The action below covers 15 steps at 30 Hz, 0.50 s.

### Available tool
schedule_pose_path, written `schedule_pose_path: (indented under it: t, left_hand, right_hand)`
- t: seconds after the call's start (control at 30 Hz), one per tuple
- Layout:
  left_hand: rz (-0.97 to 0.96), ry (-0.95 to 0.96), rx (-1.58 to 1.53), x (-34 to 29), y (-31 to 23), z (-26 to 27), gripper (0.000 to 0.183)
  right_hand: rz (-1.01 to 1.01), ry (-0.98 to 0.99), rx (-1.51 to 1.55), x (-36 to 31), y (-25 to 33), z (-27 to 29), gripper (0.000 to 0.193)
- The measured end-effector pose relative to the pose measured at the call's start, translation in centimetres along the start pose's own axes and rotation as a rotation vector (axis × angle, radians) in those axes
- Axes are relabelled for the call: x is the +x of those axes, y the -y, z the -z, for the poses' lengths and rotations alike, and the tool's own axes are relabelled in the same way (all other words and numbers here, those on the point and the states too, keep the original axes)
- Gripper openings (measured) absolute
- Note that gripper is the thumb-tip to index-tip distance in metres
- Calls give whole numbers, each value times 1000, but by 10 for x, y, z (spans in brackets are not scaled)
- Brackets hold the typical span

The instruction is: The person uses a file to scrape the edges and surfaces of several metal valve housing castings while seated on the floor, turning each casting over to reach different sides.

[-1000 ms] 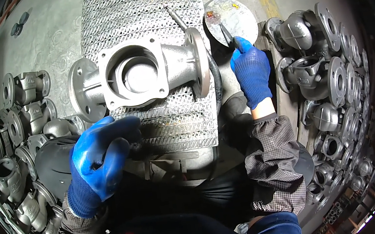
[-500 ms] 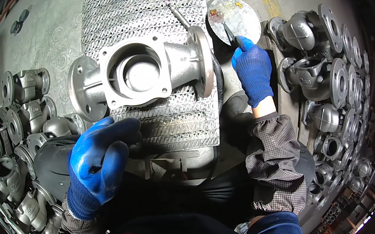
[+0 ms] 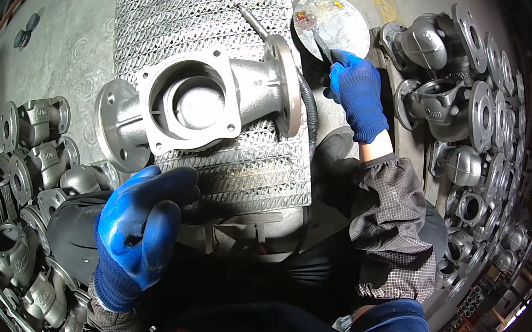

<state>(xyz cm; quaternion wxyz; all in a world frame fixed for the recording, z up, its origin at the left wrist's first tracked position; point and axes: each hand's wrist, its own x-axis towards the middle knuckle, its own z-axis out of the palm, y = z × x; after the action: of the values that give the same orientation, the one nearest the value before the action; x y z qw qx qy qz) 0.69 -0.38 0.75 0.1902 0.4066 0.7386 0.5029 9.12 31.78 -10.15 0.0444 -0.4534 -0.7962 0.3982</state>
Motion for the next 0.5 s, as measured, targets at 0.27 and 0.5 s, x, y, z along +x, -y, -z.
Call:
schedule_pose_path:
  t: [0.27, 0.5]
  left_hand:
    - [-83, 41, 80, -2, -1, 3, 22]
    - [-120, 43, 85, -4, -6, 6, 19]
  right_hand:
    - [-183, 196, 304, -4, 4, 10, 39]
    - [-216, 181, 214, -6, -31, 13, 41]
